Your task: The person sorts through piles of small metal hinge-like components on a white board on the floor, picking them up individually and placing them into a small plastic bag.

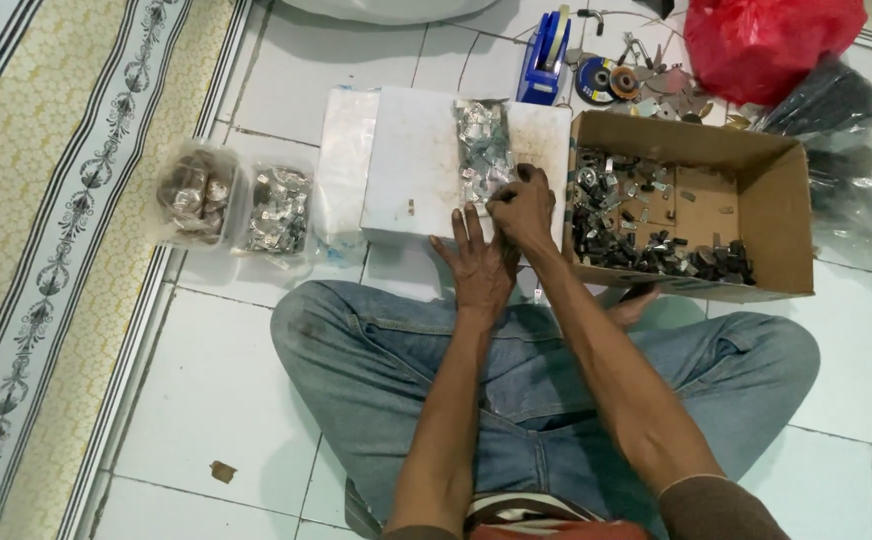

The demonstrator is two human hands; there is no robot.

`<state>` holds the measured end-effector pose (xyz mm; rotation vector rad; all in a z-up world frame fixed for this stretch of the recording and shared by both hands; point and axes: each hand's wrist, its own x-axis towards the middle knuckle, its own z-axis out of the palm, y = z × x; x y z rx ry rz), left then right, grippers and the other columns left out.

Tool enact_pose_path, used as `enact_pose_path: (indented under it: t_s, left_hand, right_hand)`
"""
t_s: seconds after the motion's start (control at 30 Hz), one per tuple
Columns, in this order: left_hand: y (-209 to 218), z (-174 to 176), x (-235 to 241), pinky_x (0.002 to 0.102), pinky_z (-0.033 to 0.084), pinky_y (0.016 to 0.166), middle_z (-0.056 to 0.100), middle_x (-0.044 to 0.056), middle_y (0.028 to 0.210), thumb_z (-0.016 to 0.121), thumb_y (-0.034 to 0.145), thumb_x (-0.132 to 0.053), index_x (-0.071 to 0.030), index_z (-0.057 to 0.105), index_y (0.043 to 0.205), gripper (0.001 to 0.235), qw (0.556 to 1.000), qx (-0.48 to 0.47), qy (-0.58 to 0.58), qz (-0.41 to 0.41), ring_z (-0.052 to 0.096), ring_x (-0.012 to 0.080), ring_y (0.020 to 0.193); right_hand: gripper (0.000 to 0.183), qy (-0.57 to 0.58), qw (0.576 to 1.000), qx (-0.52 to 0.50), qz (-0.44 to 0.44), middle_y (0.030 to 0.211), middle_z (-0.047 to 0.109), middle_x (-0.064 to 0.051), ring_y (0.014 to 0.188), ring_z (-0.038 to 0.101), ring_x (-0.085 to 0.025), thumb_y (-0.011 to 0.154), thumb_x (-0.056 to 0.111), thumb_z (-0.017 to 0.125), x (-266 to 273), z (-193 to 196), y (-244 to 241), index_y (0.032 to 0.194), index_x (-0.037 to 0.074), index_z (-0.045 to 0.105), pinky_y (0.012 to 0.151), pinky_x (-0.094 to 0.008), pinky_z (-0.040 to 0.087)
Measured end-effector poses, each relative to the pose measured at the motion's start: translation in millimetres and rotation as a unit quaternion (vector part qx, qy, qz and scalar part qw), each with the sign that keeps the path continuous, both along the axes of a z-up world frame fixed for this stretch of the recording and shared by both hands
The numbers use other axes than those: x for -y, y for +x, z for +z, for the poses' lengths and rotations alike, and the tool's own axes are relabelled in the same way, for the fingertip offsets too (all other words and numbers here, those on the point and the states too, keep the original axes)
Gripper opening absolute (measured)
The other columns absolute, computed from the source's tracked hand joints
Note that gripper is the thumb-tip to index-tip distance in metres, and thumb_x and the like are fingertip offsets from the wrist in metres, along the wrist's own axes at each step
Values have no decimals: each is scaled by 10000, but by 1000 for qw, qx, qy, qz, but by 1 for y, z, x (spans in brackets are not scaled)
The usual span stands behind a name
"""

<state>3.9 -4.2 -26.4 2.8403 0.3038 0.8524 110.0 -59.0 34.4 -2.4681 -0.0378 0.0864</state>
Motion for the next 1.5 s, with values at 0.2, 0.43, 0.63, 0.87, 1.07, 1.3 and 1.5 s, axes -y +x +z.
enact_pose_path:
  t_s: [0.2, 0.43, 0.63, 0.87, 1.07, 1.3, 1.5]
  left_hand:
    - [0, -7, -3, 846, 132, 1124, 239, 237, 1666, 666, 908, -469, -224, 438, 1546, 720, 999, -33, -8, -20, 149, 456, 1566]
    - [1, -8, -4, 852, 125, 1128, 241, 135, 1693, 661, 914, -440, -275, 502, 1517, 645, 998, -56, 24, -15, 135, 424, 1568]
    - [-7, 18, -8, 808, 216, 1146, 196, 77, 1714, 680, 923, -366, -291, 516, 1501, 605, 990, -94, 101, -7, 224, 408, 1545]
    - [-13, 41, -7, 779, 148, 1195, 218, 68, 1704, 690, 887, -283, -198, 637, 1393, 515, 985, -138, 99, -22, 193, 430, 1556]
    - [-10, 35, -9, 745, 165, 1214, 202, 85, 1703, 662, 917, -294, -147, 562, 1475, 586, 985, -126, 109, -33, 191, 457, 1543]
    - [-10, 23, -7, 761, 203, 1177, 357, 166, 1624, 653, 933, -469, -171, 371, 1592, 776, 992, -88, 68, -51, 255, 494, 1506]
    - [-12, 32, -10, 743, 164, 1188, 182, 159, 1711, 648, 949, -470, -163, 310, 1627, 818, 991, -109, 37, -74, 116, 507, 1544]
  right_hand:
    - [380, 73, 997, 23, -27, 1397, 516, -171, 1241, 577, -484, 644, 298, 840, 10, -36, 9, 896, 61, 683, 1093, -554, 455]
    - [213, 106, 992, 72, -14, 1356, 529, -166, 1347, 491, -452, 742, 234, 805, 0, -43, -3, 906, 150, 699, 1165, -571, 304]
    - [75, 52, 995, 79, -17, 1387, 532, -163, 1345, 520, -397, 797, 208, 736, -1, -44, 0, 805, 262, 786, 1144, -531, 356]
    - [167, 63, 995, 49, -54, 1402, 508, -154, 1360, 493, -388, 774, 247, 797, -2, -65, 9, 929, 206, 748, 1186, -548, 271]
    - [397, 64, 992, 56, -94, 1161, 526, -93, 1231, 531, -343, 645, 206, 883, -8, -60, 18, 908, 135, 592, 1107, -501, 331]
    - [211, 184, 978, 99, -5, 1140, 574, -206, 1044, 685, -398, 828, 54, 691, 26, -41, 14, 1039, 63, 689, 937, -469, 572]
    - [250, 187, 978, 90, 4, 1160, 555, -218, 1048, 654, -412, 838, 226, 740, 24, -14, 0, 948, 25, 639, 918, -525, 543]
